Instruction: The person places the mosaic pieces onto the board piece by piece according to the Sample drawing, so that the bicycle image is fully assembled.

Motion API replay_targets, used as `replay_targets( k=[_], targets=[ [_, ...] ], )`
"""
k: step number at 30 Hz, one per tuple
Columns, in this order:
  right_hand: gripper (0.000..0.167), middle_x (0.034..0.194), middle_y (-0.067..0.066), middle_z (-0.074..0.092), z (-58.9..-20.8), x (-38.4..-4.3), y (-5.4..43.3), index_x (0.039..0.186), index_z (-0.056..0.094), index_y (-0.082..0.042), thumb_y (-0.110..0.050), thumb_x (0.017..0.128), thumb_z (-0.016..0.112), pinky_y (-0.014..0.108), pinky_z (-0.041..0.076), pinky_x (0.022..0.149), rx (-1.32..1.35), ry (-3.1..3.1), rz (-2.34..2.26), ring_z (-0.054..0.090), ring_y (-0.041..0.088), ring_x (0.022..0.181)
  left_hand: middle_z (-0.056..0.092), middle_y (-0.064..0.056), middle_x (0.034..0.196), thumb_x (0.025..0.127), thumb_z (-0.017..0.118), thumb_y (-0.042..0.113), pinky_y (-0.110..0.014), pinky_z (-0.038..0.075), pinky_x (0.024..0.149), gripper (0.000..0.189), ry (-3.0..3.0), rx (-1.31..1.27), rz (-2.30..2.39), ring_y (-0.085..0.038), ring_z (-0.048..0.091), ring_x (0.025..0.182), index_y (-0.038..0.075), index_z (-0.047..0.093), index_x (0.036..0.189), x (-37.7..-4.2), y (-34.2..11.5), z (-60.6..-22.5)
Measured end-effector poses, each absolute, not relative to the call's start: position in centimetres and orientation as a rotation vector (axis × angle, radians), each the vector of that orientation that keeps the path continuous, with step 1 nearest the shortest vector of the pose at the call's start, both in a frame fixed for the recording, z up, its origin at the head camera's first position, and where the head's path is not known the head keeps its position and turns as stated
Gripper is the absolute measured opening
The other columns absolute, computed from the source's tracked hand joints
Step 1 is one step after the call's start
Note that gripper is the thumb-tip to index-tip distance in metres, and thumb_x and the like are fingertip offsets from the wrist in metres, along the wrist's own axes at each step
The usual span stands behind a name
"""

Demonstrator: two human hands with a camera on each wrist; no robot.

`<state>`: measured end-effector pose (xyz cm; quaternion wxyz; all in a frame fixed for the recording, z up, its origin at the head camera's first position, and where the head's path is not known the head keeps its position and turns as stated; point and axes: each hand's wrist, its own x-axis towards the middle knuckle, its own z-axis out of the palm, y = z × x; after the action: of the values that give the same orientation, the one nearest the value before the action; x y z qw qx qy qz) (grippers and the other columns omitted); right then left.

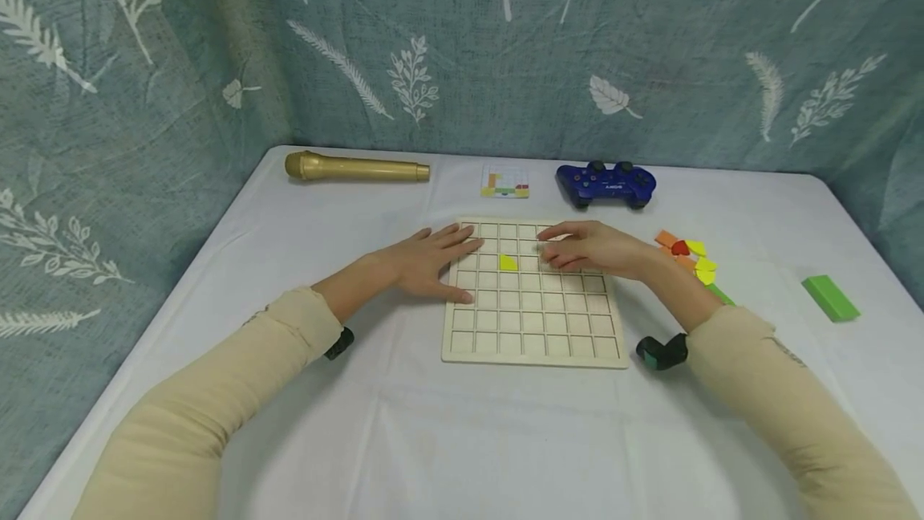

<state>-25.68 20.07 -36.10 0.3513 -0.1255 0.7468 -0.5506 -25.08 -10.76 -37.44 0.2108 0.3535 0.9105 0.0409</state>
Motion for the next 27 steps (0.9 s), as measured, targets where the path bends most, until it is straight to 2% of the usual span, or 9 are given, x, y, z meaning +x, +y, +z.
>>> replay_targets(
  k=[3, 10, 15, 21, 27],
  targets=[
    [0.052, 0.132, 0.021, 0.052, -36.2, -25.6, 21.9, 0.145, 0.033, 0.001, -0.012, 0.1, 0.053, 0.034, 0.045, 0.096, -0.271, 1.903, -1.487, 0.058, 0.02, 0.111, -0.006, 0.001, 0.159, 0.085, 0.048, 0.071, -0.049, 0.001, 0.113, 0.095, 2.537, 0.997, 0.125, -0.018, -0.009, 0.143, 0.023, 0.005, 0.155, -25.0, -10.8, -37.6],
    [0.056, 0.138, 0.024, 0.043, -35.5, -25.3, 26.2, 0.148, 0.025, 0.002, -0.013, 0.101, 0.05, 0.032, 0.043, 0.098, -0.212, 1.955, -1.548, 0.054, 0.02, 0.116, -0.007, 0.003, 0.159, 0.084, 0.047, 0.073, -0.049, 0.001, 0.113, 0.096, 2.54, 0.99, 0.116, -0.017, -0.01, 0.143, 0.024, 0.003, 0.155, -25.1, -10.8, -37.7],
    [0.06, 0.132, 0.014, 0.05, -35.0, -24.9, 29.4, 0.15, 0.021, -0.002, -0.022, 0.101, 0.05, 0.027, 0.044, 0.096, -0.118, 1.996, -1.57, 0.054, 0.014, 0.116, -0.007, 0.003, 0.159, 0.084, 0.046, 0.074, -0.048, 0.001, 0.113, 0.096, 2.544, 0.983, 0.118, -0.016, -0.009, 0.143, 0.025, 0.003, 0.155, -25.1, -10.7, -37.8],
    [0.067, 0.116, -0.002, 0.062, -35.3, -24.7, 32.7, 0.15, 0.017, -0.001, -0.03, 0.1, 0.051, 0.025, 0.048, 0.089, -0.018, 2.031, -1.66, 0.061, 0.011, 0.105, -0.008, 0.004, 0.159, 0.084, 0.046, 0.074, -0.048, 0.001, 0.114, 0.096, 2.546, 0.977, 0.109, -0.016, -0.01, 0.143, 0.025, 0.003, 0.155, -25.1, -10.7, -37.7],
    [0.066, 0.114, -0.005, 0.06, -35.8, -24.2, 35.3, 0.149, 0.017, 0.003, -0.029, 0.101, 0.049, 0.02, 0.048, 0.086, -0.04, 2.177, -1.576, 0.061, 0.005, 0.101, -0.008, 0.003, 0.159, 0.085, 0.046, 0.072, -0.047, 0.001, 0.114, 0.095, 2.542, 0.977, 0.114, -0.016, -0.01, 0.143, 0.024, 0.003, 0.155, -25.0, -10.7, -37.6]
  ],
)
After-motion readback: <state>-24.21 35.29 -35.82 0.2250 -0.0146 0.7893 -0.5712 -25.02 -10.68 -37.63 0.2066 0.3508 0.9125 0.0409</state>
